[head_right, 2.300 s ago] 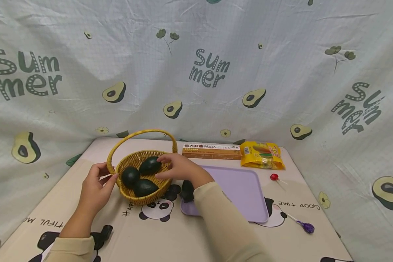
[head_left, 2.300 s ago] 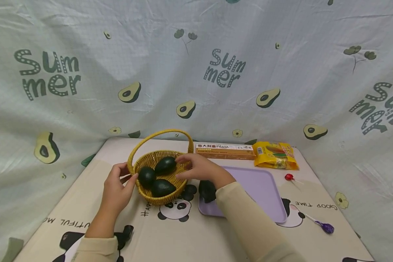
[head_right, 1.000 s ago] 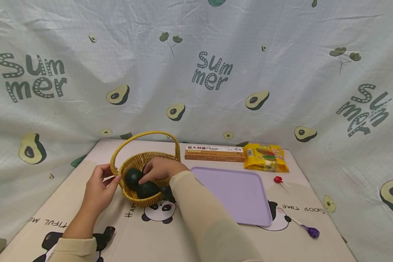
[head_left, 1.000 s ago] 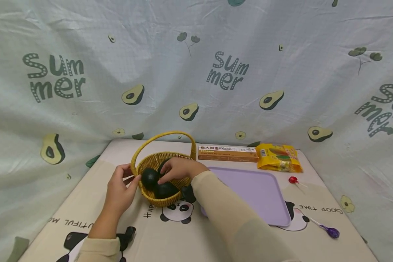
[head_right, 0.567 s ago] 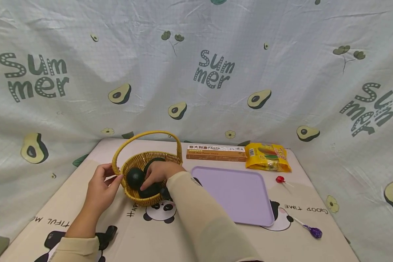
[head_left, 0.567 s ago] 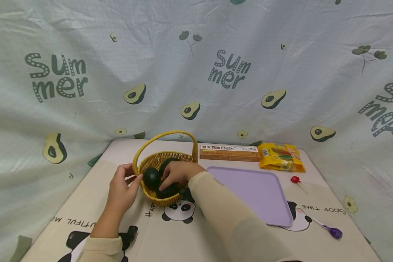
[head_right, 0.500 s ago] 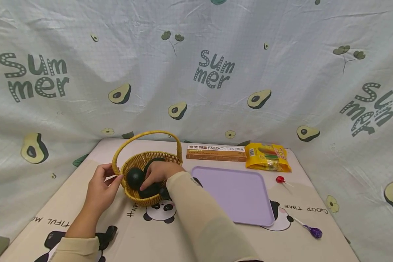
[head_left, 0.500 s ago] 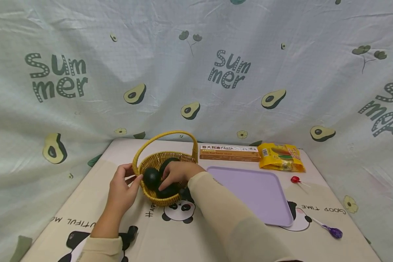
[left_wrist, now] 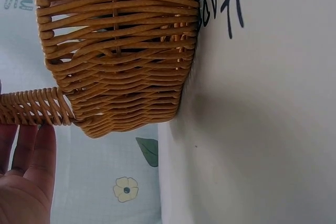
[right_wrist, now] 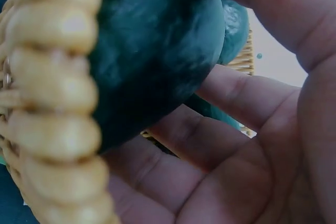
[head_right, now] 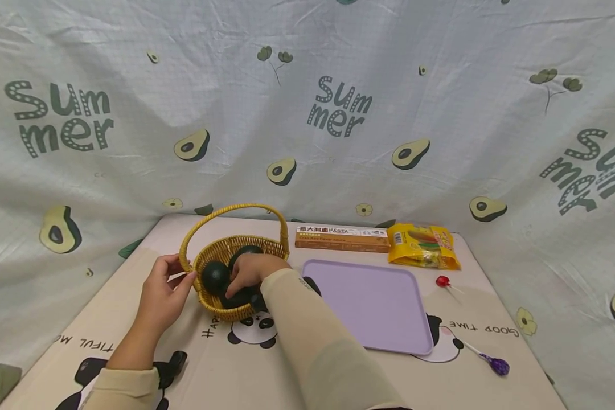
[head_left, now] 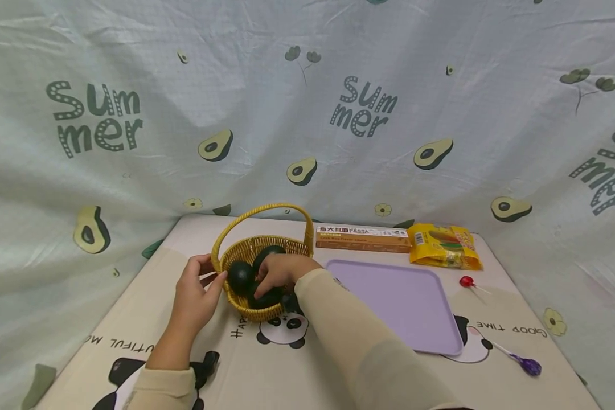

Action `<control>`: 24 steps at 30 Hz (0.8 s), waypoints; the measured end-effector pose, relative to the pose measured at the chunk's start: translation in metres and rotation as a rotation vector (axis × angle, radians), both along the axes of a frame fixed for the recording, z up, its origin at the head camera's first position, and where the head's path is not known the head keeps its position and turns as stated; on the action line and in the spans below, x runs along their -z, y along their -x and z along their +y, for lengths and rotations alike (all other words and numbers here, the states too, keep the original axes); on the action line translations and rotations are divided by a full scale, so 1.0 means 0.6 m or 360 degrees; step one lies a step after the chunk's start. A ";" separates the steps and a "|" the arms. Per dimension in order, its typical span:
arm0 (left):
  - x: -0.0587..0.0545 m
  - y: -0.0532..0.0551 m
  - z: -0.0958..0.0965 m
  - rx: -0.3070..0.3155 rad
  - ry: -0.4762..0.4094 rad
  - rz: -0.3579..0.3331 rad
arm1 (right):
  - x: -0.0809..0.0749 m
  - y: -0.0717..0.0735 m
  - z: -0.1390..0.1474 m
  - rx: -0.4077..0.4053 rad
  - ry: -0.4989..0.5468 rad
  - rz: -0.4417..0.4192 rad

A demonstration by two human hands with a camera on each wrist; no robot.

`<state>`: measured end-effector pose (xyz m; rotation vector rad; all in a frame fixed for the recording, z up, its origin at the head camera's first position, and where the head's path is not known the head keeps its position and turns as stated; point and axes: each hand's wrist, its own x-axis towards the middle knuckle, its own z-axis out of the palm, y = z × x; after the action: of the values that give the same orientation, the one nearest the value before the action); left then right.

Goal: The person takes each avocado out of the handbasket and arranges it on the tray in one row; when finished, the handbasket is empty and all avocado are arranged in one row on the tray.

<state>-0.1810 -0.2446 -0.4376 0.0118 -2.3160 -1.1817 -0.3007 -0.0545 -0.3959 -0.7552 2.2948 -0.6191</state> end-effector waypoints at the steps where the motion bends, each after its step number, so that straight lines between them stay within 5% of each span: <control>1: 0.000 0.001 0.000 0.0000 0.0001 0.0002 | 0.000 0.000 0.001 -0.0014 -0.0012 0.0016; 12: -0.001 0.002 -0.001 0.0004 -0.0011 -0.0007 | -0.014 0.006 0.014 -0.0101 0.0004 0.0102; 18: -0.003 0.005 -0.001 0.0020 -0.0015 -0.0012 | -0.021 0.012 0.024 -0.0236 0.0137 0.0334; 24: -0.002 0.004 -0.001 0.0019 -0.0027 -0.0013 | -0.022 0.008 0.035 -0.0221 0.0300 0.0308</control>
<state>-0.1834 -0.2452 -0.4366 0.0093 -2.3157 -1.2093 -0.3055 -0.0332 -0.3828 -1.0974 2.3539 -0.7329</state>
